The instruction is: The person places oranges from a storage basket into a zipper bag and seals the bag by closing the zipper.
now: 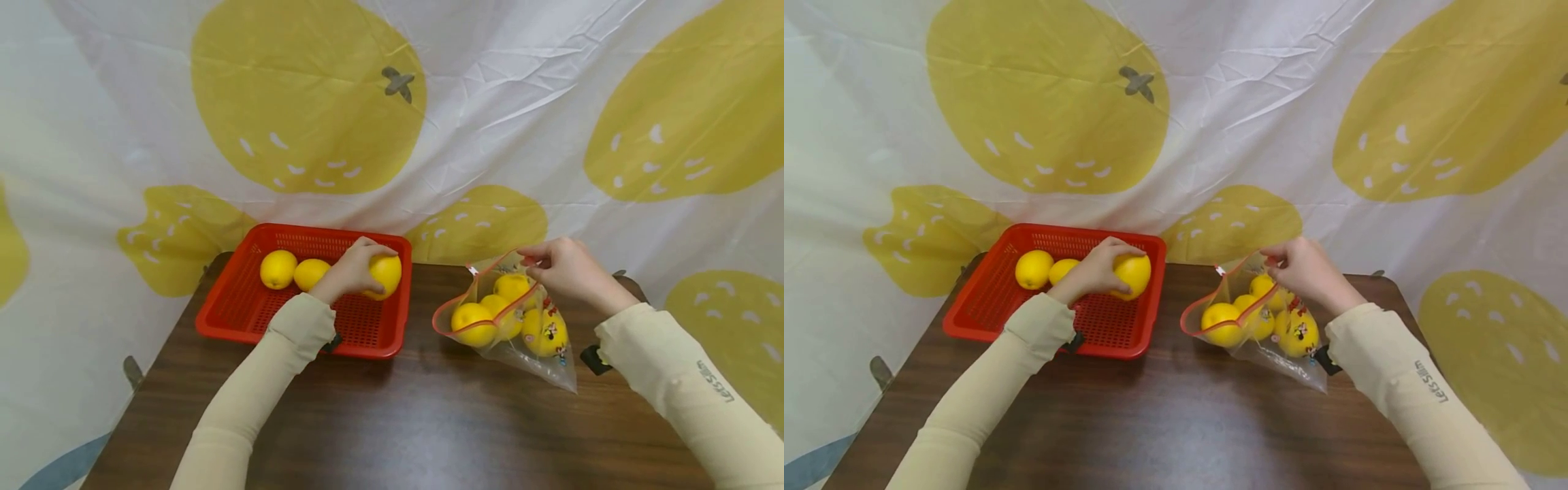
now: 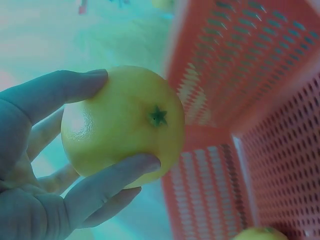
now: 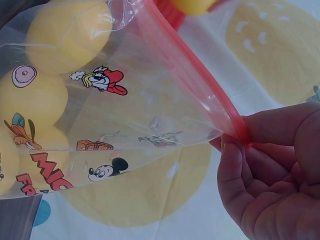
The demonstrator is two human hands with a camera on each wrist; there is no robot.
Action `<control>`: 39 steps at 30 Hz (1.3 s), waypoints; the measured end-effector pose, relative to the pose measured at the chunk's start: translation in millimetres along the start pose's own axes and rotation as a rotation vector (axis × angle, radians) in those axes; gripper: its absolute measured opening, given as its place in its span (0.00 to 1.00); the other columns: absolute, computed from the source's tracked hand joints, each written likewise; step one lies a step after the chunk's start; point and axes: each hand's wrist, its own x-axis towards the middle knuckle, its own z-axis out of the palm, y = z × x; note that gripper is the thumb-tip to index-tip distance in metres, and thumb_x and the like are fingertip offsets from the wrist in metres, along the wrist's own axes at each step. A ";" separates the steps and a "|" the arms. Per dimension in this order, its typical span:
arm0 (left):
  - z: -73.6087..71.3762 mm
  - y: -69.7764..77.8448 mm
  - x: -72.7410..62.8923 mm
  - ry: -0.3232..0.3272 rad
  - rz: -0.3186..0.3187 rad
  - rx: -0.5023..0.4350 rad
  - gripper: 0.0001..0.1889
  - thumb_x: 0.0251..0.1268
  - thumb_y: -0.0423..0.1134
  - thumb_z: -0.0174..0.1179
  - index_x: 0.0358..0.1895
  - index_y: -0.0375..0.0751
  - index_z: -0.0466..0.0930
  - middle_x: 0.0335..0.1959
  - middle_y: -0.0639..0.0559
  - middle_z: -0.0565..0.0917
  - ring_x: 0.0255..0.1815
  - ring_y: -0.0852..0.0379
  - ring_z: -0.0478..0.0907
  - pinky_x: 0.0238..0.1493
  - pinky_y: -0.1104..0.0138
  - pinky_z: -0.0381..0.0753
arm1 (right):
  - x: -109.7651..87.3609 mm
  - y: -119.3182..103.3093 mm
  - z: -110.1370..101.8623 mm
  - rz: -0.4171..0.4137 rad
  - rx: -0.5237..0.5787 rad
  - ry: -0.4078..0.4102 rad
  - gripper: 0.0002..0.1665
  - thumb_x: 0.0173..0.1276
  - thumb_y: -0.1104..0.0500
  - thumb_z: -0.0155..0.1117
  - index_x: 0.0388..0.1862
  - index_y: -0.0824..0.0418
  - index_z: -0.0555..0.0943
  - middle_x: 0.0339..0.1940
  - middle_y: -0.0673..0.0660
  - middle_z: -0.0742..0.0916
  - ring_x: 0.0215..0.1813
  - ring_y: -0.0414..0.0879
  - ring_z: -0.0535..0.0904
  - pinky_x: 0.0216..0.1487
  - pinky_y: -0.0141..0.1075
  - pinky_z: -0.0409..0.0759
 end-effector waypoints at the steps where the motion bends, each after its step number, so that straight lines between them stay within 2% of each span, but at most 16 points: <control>1: 0.2 4.5 -1.1 0.001 0.013 -0.003 0.34 0.37 0.32 0.71 0.57 0.44 0.74 0.55 0.40 0.66 0.54 0.45 0.65 0.51 0.55 0.71 | 0.4 0.4 0.2 -0.007 -0.004 0.004 0.22 0.60 0.66 0.57 0.55 0.69 0.75 0.40 0.65 0.85 0.35 0.49 0.81 0.30 0.36 0.74; 6: 3.8 26.2 -6.0 -0.010 0.065 -0.011 0.34 0.36 0.32 0.72 0.57 0.46 0.75 0.57 0.41 0.65 0.54 0.45 0.66 0.51 0.56 0.72 | 0.7 1.3 0.3 -0.025 -0.015 0.020 0.22 0.59 0.67 0.58 0.53 0.69 0.76 0.38 0.64 0.85 0.35 0.49 0.81 0.31 0.35 0.74; 11: 12.5 42.2 -7.6 0.000 0.149 -0.026 0.34 0.35 0.33 0.72 0.56 0.47 0.76 0.56 0.43 0.66 0.53 0.47 0.66 0.51 0.58 0.72 | 0.7 1.2 0.2 -0.029 -0.006 0.020 0.22 0.59 0.67 0.57 0.53 0.70 0.76 0.38 0.64 0.85 0.36 0.49 0.81 0.31 0.35 0.75; 20: 30.7 68.0 -5.3 0.016 0.256 -0.147 0.34 0.34 0.34 0.74 0.54 0.47 0.77 0.54 0.45 0.68 0.54 0.52 0.66 0.51 0.62 0.71 | 2.1 2.5 0.5 -0.037 -0.001 0.004 0.22 0.59 0.67 0.57 0.54 0.70 0.75 0.38 0.65 0.85 0.35 0.49 0.80 0.30 0.34 0.74; 26: 46.5 82.9 -0.3 -0.002 0.277 -0.212 0.33 0.37 0.35 0.73 0.56 0.48 0.76 0.55 0.47 0.68 0.55 0.53 0.65 0.51 0.65 0.71 | 2.2 2.2 0.9 -0.025 0.006 0.004 0.22 0.59 0.67 0.57 0.54 0.70 0.76 0.38 0.65 0.85 0.36 0.50 0.81 0.32 0.37 0.76; 32: 64.0 93.8 9.7 -0.014 0.316 -0.239 0.34 0.38 0.36 0.72 0.57 0.49 0.74 0.56 0.47 0.68 0.56 0.55 0.64 0.51 0.67 0.70 | 2.6 2.4 3.0 -0.021 -0.007 0.019 0.22 0.59 0.66 0.58 0.54 0.68 0.76 0.38 0.65 0.85 0.35 0.50 0.81 0.32 0.37 0.77; 39: 74.3 100.8 18.9 0.002 0.300 -0.252 0.34 0.41 0.40 0.71 0.59 0.51 0.72 0.59 0.48 0.67 0.58 0.55 0.63 0.51 0.65 0.70 | 2.6 -0.7 4.7 -0.026 -0.023 0.031 0.22 0.57 0.66 0.59 0.52 0.68 0.77 0.36 0.65 0.85 0.33 0.50 0.81 0.32 0.40 0.78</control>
